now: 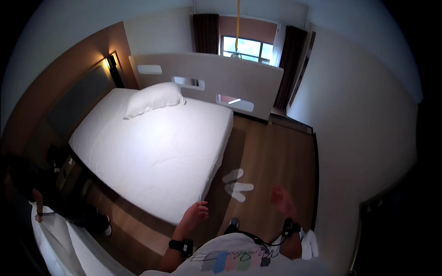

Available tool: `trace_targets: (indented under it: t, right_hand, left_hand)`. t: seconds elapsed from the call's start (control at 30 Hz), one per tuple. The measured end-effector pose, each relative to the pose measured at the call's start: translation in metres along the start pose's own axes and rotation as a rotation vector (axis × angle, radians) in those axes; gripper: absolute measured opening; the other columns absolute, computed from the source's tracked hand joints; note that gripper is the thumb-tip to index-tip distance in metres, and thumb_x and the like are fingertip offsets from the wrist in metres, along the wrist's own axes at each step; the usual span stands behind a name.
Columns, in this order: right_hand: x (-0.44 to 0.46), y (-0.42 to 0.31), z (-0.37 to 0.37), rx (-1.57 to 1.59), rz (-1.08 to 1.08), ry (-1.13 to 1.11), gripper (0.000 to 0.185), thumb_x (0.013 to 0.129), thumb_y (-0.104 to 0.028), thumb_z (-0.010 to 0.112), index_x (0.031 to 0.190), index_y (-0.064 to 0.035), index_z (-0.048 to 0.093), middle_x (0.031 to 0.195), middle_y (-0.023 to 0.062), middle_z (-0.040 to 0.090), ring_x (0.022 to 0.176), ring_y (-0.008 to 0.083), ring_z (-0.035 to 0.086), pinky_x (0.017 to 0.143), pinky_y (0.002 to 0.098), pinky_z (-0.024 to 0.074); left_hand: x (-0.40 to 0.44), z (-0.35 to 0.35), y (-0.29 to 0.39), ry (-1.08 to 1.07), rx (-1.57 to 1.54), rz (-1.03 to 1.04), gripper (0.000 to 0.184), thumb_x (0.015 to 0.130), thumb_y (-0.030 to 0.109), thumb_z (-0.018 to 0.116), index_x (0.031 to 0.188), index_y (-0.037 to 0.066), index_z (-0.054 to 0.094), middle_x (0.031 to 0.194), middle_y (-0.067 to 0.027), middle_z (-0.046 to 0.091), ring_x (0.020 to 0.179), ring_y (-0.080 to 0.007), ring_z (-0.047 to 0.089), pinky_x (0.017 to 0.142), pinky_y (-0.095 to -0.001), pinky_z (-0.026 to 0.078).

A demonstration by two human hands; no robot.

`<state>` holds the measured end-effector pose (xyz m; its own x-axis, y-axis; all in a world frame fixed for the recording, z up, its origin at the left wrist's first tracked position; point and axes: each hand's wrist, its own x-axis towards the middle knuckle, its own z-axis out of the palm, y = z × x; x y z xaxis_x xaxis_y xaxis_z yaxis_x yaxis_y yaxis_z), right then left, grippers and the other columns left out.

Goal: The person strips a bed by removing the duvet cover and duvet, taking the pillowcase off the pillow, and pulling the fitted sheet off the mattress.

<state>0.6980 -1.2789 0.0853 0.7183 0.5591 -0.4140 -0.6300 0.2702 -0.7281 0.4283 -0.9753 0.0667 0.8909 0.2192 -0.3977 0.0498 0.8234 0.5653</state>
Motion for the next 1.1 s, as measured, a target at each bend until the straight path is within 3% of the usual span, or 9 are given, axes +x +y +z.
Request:
trace_targets:
  t: [0.27,0.33,0.4,0.53,0.6,0.73,0.87,0.93,1.1]
  right_hand:
    - [0.125,-0.075,0.003,-0.137,0.021,-0.031,0.027,0.082,-0.008,0.049,0.108,-0.0033,0.053,0.091,0.009,0.058,0.076,0.0167,0.055,0.07,0.0308,0.047]
    - [0.167,-0.078,0.005,-0.168,0.065,-0.108,0.028,0.081,-0.008,0.049,0.108,-0.0033,0.053,0.091,0.0097,0.059,0.077,0.0175,0.055,0.071,0.0315,0.0466]
    - [0.209,-0.07,0.012,0.001,0.177,-0.309,0.028,0.082,-0.009,0.048,0.109,-0.0034,0.052,0.094,0.0108,0.058,0.077,0.0184,0.056,0.073,0.0329,0.0465]
    - [0.291,-0.065,0.043,-0.033,0.318,-0.327,0.028,0.082,-0.009,0.046,0.109,-0.0035,0.052,0.096,0.0111,0.057,0.077,0.0186,0.055,0.076,0.0336,0.0461]
    - [0.33,-0.07,0.063,-0.17,0.457,-0.24,0.028,0.083,-0.009,0.045,0.109,-0.0035,0.053,0.098,0.0109,0.056,0.077,0.0184,0.056,0.075,0.0327,0.0466]
    - [0.426,-0.108,0.101,-0.244,0.52,-0.229,0.028,0.083,-0.008,0.043,0.109,-0.0037,0.052,0.096,0.0104,0.057,0.075,0.0178,0.055,0.073,0.031,0.0473]
    - [0.497,-0.15,0.143,-0.406,0.37,-0.284,0.028,0.083,-0.006,0.04,0.108,-0.004,0.053,0.09,0.0103,0.059,0.072,0.0168,0.056,0.071,0.0294,0.0478]
    - [0.532,-0.161,0.155,-0.429,0.313,-0.277,0.027,0.082,-0.006,0.04,0.107,-0.004,0.053,0.09,0.0104,0.059,0.073,0.0171,0.056,0.071,0.0294,0.0476]
    - [0.628,-0.152,0.181,-0.352,0.51,-0.331,0.023,0.085,-0.012,0.043,0.105,-0.0043,0.052,0.089,0.0094,0.059,0.073,0.0169,0.055,0.071,0.0294,0.0471]
  left_hand:
    - [0.142,0.025,0.044,0.083,-0.092,-0.028,0.03,0.089,0.024,0.046,0.113,0.007,0.051,0.086,-0.0024,0.057,0.078,-0.017,0.053,0.079,-0.0366,0.045]
    - [0.161,0.025,0.069,0.21,-0.076,-0.003,0.032,0.082,0.017,0.049,0.113,0.009,0.05,0.085,-0.0013,0.055,0.079,-0.0175,0.051,0.078,-0.036,0.045]
    - [0.183,0.012,0.093,0.337,-0.102,0.04,0.034,0.08,0.016,0.051,0.113,0.009,0.051,0.082,-0.0005,0.055,0.078,-0.0171,0.051,0.079,-0.0365,0.044]
    - [0.236,-0.024,0.136,0.55,-0.215,0.133,0.029,0.078,0.013,0.052,0.106,0.009,0.055,0.074,-0.0001,0.056,0.07,-0.0151,0.051,0.074,-0.0341,0.046]
    - [0.268,-0.035,0.155,0.566,-0.276,0.166,0.029,0.077,0.011,0.052,0.105,0.008,0.055,0.072,-0.0001,0.055,0.067,-0.0151,0.051,0.072,-0.0335,0.047]
    - [0.351,-0.049,0.205,0.549,-0.453,0.197,0.029,0.076,0.009,0.051,0.105,0.007,0.054,0.069,-0.0005,0.056,0.06,-0.0145,0.051,0.068,-0.0323,0.048]
    - [0.413,-0.004,0.256,0.444,-0.397,0.22,0.027,0.078,0.009,0.05,0.105,0.006,0.052,0.071,-0.0006,0.054,0.061,-0.014,0.05,0.067,-0.0309,0.047]
    - [0.431,0.014,0.267,0.418,-0.413,0.207,0.026,0.079,0.009,0.049,0.105,0.006,0.052,0.073,-0.0007,0.054,0.062,-0.0139,0.05,0.068,-0.0307,0.047]
    - [0.448,0.018,0.26,0.361,-0.505,0.136,0.024,0.08,0.009,0.048,0.103,0.006,0.051,0.075,-0.0015,0.053,0.063,-0.016,0.049,0.069,-0.0322,0.045]
